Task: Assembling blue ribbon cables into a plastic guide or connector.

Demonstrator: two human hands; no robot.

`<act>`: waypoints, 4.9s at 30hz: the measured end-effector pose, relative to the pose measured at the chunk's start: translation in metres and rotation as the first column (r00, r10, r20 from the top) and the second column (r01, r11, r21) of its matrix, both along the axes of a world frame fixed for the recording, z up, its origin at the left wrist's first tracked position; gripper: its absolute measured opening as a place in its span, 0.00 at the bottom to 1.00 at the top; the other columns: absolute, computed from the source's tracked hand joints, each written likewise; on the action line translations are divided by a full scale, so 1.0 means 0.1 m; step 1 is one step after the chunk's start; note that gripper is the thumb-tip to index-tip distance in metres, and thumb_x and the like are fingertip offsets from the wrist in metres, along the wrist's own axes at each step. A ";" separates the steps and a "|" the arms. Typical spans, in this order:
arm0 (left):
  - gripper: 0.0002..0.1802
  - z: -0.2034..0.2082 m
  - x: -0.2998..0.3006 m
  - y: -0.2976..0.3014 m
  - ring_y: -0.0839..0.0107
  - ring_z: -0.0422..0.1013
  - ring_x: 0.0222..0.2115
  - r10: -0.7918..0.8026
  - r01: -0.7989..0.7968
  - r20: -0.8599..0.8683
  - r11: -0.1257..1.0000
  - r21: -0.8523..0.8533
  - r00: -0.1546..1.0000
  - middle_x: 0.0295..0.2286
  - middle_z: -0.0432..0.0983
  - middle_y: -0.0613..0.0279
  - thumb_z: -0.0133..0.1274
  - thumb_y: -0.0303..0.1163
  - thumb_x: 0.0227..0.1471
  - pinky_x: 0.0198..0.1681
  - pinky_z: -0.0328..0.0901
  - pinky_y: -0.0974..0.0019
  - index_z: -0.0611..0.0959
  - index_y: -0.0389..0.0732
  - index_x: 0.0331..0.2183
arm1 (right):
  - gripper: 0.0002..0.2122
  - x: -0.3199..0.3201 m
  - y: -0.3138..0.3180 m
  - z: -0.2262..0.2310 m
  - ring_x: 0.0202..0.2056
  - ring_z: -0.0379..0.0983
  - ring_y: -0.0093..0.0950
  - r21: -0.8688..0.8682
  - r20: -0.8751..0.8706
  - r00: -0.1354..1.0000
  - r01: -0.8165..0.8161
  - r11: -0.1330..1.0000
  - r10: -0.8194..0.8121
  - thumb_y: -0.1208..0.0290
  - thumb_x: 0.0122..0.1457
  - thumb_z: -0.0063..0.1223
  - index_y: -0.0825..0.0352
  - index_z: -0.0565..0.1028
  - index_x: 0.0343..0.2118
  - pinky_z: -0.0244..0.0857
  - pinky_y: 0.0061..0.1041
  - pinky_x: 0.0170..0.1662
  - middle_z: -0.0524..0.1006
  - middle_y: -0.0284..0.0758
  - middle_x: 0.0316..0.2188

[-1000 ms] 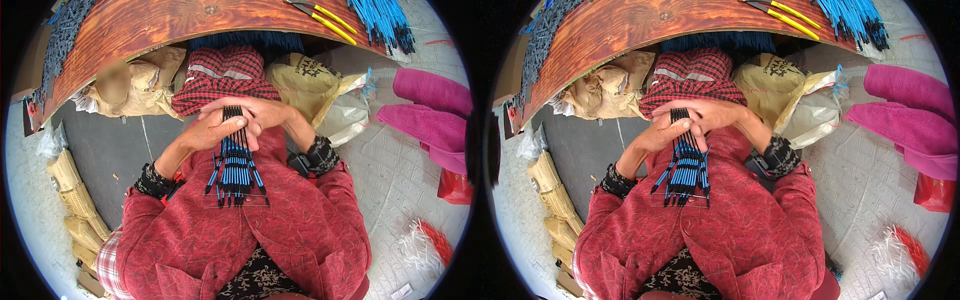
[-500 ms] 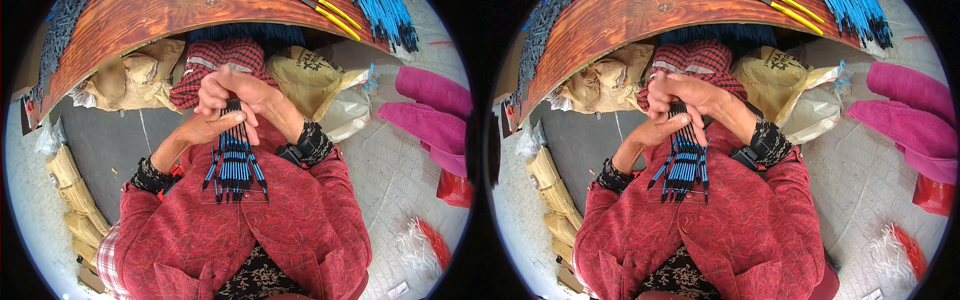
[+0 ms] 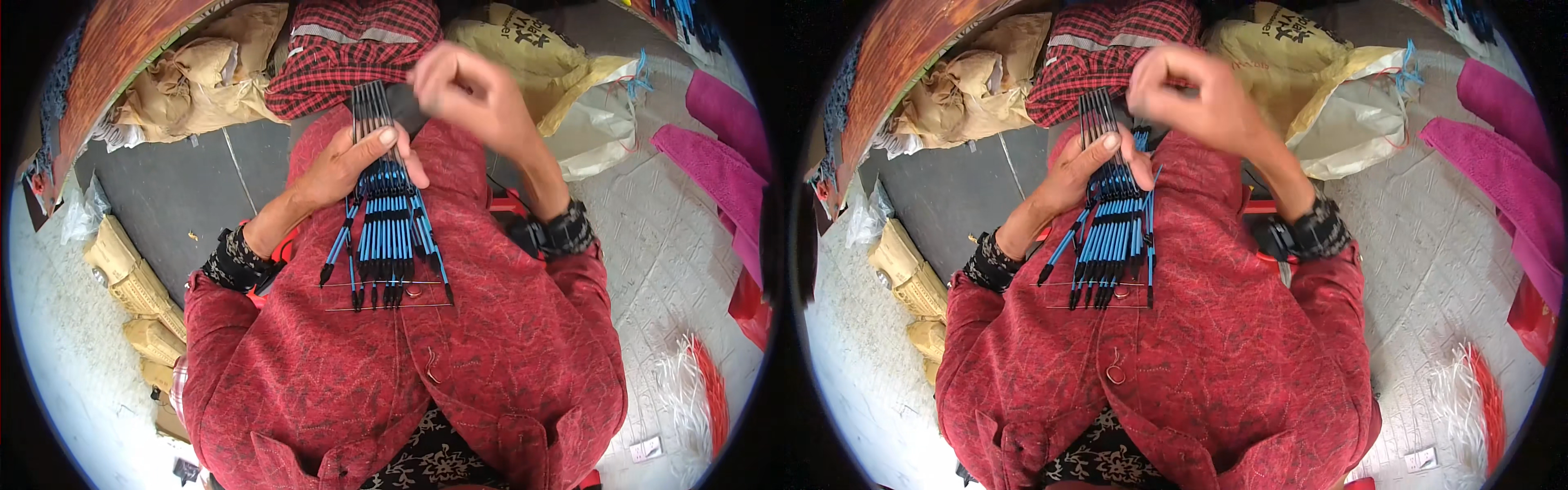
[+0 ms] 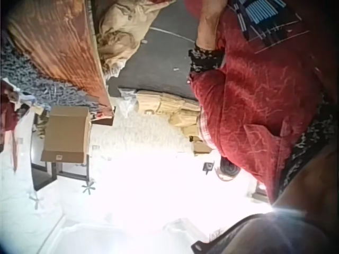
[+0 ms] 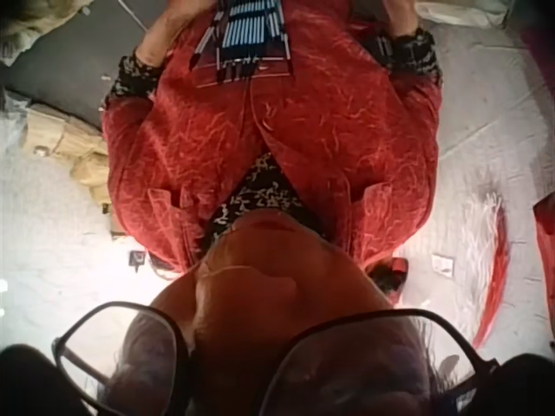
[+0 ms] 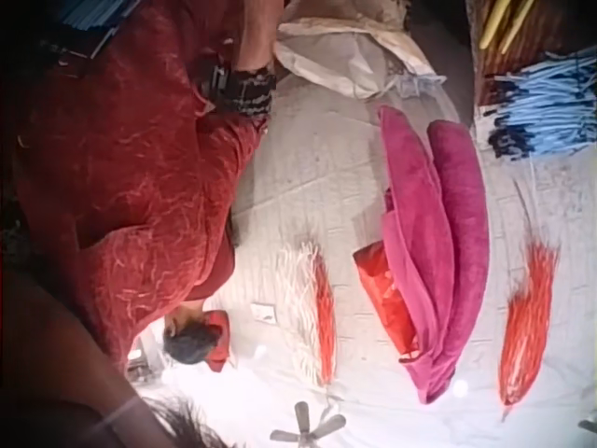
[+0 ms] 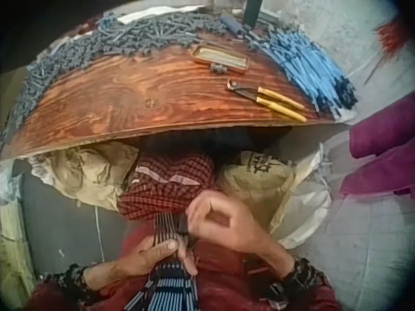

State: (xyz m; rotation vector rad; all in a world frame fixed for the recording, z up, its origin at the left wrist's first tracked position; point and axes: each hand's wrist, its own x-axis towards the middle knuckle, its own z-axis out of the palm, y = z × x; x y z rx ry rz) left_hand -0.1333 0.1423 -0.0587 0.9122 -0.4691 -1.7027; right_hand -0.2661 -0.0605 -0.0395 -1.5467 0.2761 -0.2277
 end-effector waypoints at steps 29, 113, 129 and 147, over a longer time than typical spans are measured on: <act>0.18 -0.13 -0.14 0.08 0.77 0.70 0.31 0.248 -0.247 0.011 0.955 0.162 0.969 0.28 0.73 0.67 0.47 0.45 0.67 0.36 0.67 0.69 0.78 0.40 0.36 | 0.19 0.09 0.78 0.14 0.46 0.77 0.36 -0.366 0.330 0.804 -0.374 0.852 0.494 0.69 0.51 0.63 0.63 0.80 0.48 0.70 0.35 0.46 0.81 0.36 0.43; 0.25 0.53 0.77 -0.59 0.61 0.78 0.44 0.500 -0.457 0.314 0.866 -0.204 0.807 0.45 0.80 0.45 0.54 0.31 0.61 0.47 0.75 0.60 0.73 0.30 0.56 | 0.04 0.49 0.20 -0.16 0.29 0.71 0.14 -0.225 0.101 0.989 0.125 0.966 -0.105 0.76 0.61 0.57 0.70 0.75 0.36 0.67 0.18 0.33 0.76 0.28 0.28; 0.24 0.54 0.75 -0.65 0.64 0.78 0.43 0.523 -0.482 0.336 0.852 -0.203 0.783 0.44 0.80 0.47 0.54 0.29 0.61 0.45 0.76 0.62 0.74 0.30 0.56 | 0.03 0.53 0.25 -0.13 0.23 0.67 0.12 -0.201 0.111 0.977 0.202 0.959 -0.182 0.78 0.60 0.56 0.69 0.74 0.35 0.61 0.17 0.25 0.72 0.25 0.23; 0.09 0.48 0.76 -0.63 0.58 0.80 0.40 0.581 -0.531 0.254 0.812 -0.241 0.773 0.42 0.80 0.39 0.53 0.24 0.60 0.43 0.77 0.57 0.71 0.36 0.42 | 0.04 0.55 0.24 -0.15 0.25 0.67 0.16 -0.302 0.201 0.968 0.205 0.931 -0.148 0.80 0.57 0.57 0.70 0.74 0.34 0.63 0.20 0.28 0.72 0.29 0.28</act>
